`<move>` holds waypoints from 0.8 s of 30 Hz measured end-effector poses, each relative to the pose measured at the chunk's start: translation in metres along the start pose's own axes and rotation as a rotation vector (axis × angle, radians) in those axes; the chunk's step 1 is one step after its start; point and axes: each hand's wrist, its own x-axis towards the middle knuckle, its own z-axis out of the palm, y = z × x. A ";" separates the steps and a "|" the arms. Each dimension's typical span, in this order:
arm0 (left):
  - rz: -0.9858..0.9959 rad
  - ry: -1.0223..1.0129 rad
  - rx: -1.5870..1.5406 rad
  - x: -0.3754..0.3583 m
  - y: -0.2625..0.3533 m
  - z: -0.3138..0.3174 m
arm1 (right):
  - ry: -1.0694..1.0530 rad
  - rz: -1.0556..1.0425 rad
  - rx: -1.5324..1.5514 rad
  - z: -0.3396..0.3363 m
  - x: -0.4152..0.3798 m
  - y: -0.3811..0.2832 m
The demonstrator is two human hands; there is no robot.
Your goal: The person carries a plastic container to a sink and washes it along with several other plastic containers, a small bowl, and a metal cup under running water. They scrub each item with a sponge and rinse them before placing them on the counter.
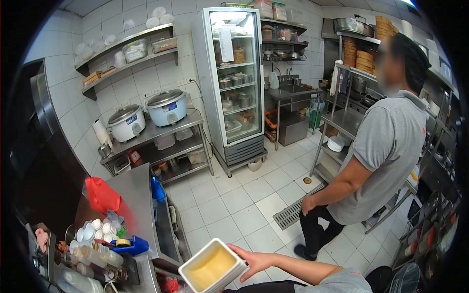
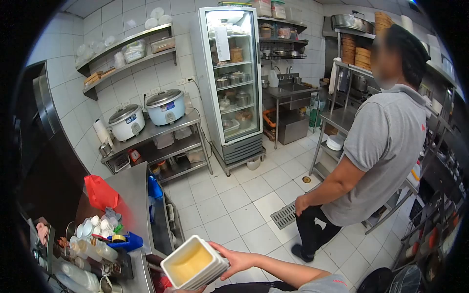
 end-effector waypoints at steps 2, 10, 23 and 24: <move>0.020 -0.020 -0.021 0.031 0.000 -0.011 | 0.109 -0.045 -0.060 -0.022 0.003 0.009; 0.131 -0.209 -0.137 0.164 -0.004 -0.079 | 0.406 0.059 -0.145 -0.095 0.047 0.059; 0.211 -0.637 0.128 0.406 0.001 -0.114 | 0.945 0.002 -0.049 -0.217 0.109 0.053; 0.203 -0.645 0.146 0.422 -0.001 -0.109 | 0.947 -0.038 -0.037 -0.234 0.107 0.063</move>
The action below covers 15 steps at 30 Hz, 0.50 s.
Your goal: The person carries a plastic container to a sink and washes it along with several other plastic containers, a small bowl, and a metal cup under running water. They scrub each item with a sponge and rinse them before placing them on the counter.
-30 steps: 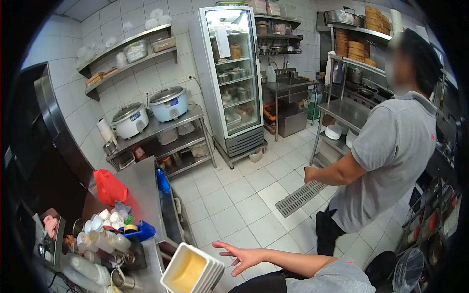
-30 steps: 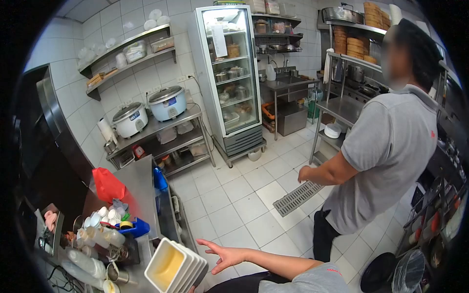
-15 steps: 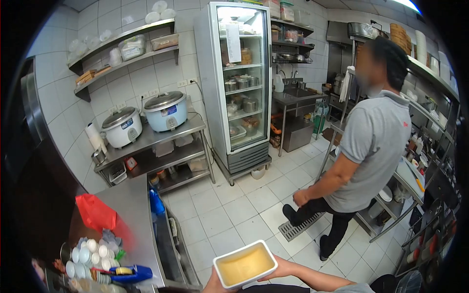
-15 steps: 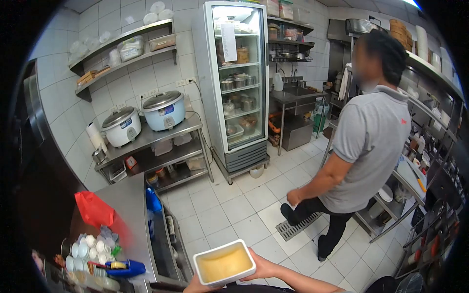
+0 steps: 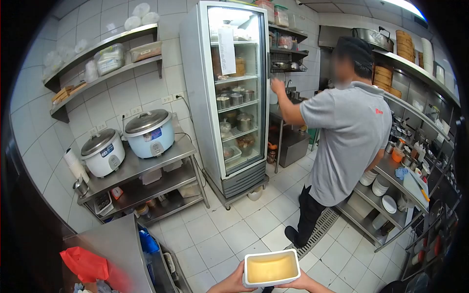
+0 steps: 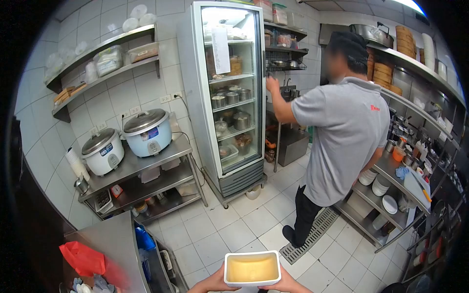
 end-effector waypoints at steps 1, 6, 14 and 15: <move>-0.021 -0.009 0.008 0.012 -0.004 -0.003 | 0.000 -0.021 0.032 -0.011 0.008 0.014; 0.004 -0.020 0.044 0.088 -0.016 -0.017 | -0.124 0.038 -0.098 -0.075 0.070 0.046; 0.049 0.067 -0.039 0.178 -0.043 -0.041 | -0.056 -0.057 -0.111 -0.133 0.142 0.038; 0.056 0.021 -0.054 0.184 -0.040 -0.044 | -0.018 -0.052 -0.118 -0.137 0.146 0.039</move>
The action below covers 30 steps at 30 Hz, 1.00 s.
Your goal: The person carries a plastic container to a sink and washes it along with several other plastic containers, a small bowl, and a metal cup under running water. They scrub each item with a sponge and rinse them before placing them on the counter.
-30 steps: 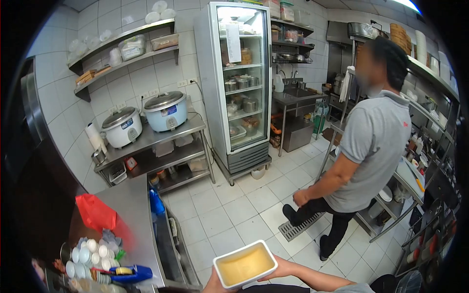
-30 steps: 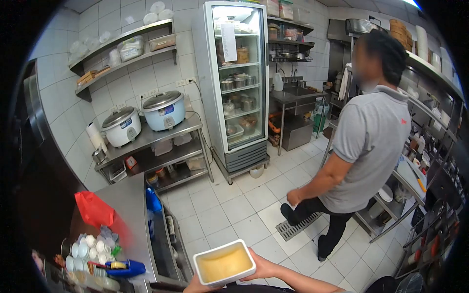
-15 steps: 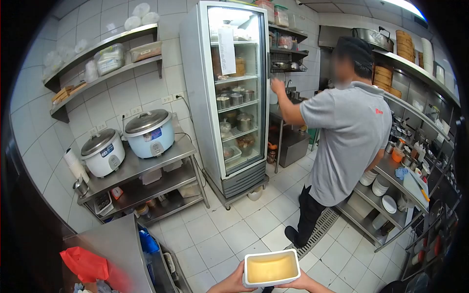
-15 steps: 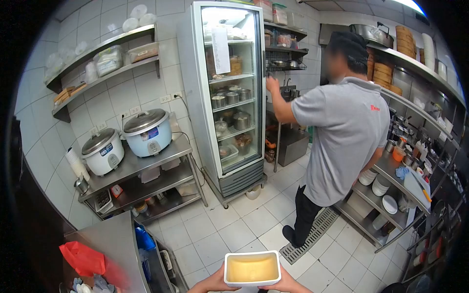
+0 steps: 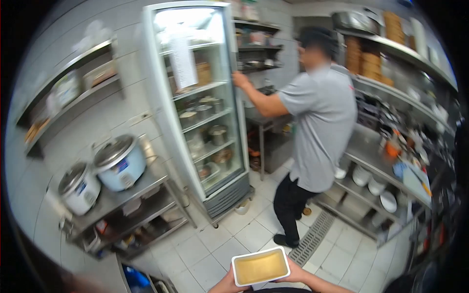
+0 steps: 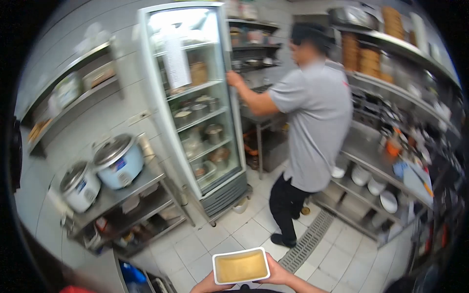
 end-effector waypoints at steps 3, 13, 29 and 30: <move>-0.165 -0.189 -0.085 0.023 -0.019 -0.024 | 0.166 0.084 -0.037 0.004 -0.002 0.004; -0.021 -0.826 0.274 0.171 -0.001 0.068 | 0.790 0.148 0.036 -0.037 -0.097 0.010; 0.223 -1.055 0.304 0.332 0.030 0.342 | 1.103 0.312 -0.166 -0.250 -0.288 0.007; 0.208 -1.035 0.313 0.343 0.030 0.344 | 1.105 0.307 -0.177 -0.263 -0.288 0.012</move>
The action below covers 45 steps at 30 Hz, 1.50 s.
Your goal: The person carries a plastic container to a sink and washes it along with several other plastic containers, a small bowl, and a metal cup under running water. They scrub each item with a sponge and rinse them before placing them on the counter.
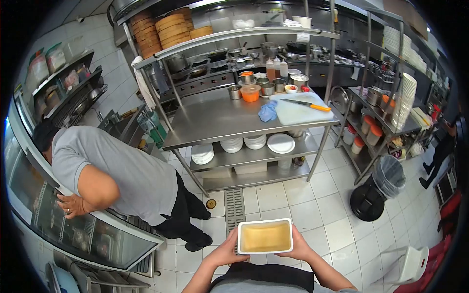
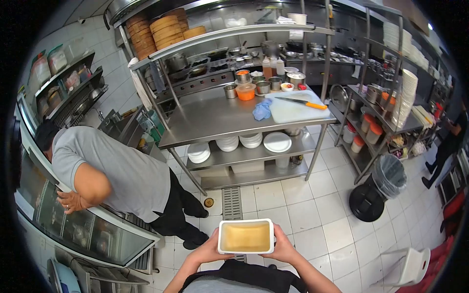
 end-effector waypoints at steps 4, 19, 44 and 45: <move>-0.032 0.108 0.037 0.028 -0.032 -0.045 | 0.024 -0.015 0.048 -0.004 0.058 0.011; -0.025 0.405 0.051 0.148 -0.116 -0.239 | -0.096 -0.053 0.218 0.033 0.291 0.013; -0.749 1.190 -0.023 0.087 -0.137 -0.238 | -1.086 -0.270 0.222 0.118 0.552 0.029; -0.748 1.200 -0.027 0.077 -0.146 -0.241 | -1.125 -0.252 0.214 0.132 0.552 0.024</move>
